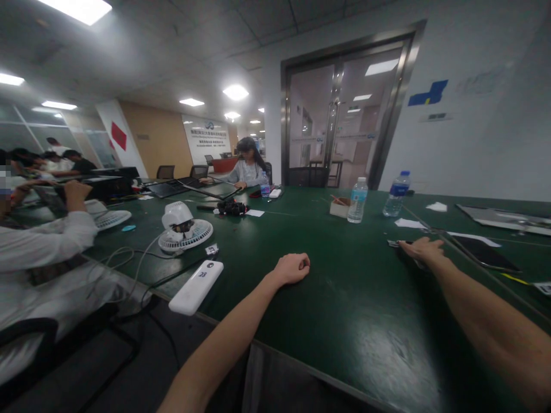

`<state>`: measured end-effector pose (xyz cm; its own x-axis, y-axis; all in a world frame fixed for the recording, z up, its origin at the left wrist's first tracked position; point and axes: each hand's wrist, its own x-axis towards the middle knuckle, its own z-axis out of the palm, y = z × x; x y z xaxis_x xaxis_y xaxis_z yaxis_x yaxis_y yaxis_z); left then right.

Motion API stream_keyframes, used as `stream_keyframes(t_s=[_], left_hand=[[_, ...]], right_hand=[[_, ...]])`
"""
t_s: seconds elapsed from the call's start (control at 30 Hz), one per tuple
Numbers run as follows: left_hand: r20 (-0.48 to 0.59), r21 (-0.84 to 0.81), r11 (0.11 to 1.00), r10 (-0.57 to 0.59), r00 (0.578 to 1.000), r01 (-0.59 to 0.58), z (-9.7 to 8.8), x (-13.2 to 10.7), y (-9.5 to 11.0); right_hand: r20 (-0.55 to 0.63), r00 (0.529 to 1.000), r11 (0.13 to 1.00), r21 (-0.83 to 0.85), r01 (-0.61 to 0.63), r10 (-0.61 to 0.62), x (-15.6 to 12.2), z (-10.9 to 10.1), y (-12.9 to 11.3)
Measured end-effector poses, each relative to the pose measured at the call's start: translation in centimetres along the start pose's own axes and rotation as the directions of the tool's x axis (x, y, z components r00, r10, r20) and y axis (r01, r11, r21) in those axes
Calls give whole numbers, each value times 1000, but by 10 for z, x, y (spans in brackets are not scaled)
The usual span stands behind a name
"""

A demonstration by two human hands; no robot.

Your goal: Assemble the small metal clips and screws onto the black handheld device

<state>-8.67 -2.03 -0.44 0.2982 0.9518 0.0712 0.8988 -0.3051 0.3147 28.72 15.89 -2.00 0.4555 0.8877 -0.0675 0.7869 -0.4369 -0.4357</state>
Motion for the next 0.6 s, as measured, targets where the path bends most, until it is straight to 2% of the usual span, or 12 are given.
stream_keyframes(t_s=[0.13, 0.3, 0.6], left_hand=[[14, 1, 1000, 8, 1000, -8, 0, 3, -1], [28, -10, 1000, 7, 1000, -7, 1, 3, -1], [-6, -29, 999, 17, 1000, -17, 2, 2, 0]], right_hand=[[-65, 998, 999, 42, -22, 24, -7, -1, -3], [-1, 1000, 1000, 24, -13, 13, -14, -4, -2], [-65, 998, 995, 96, -7, 13, -30, -9, 0]])
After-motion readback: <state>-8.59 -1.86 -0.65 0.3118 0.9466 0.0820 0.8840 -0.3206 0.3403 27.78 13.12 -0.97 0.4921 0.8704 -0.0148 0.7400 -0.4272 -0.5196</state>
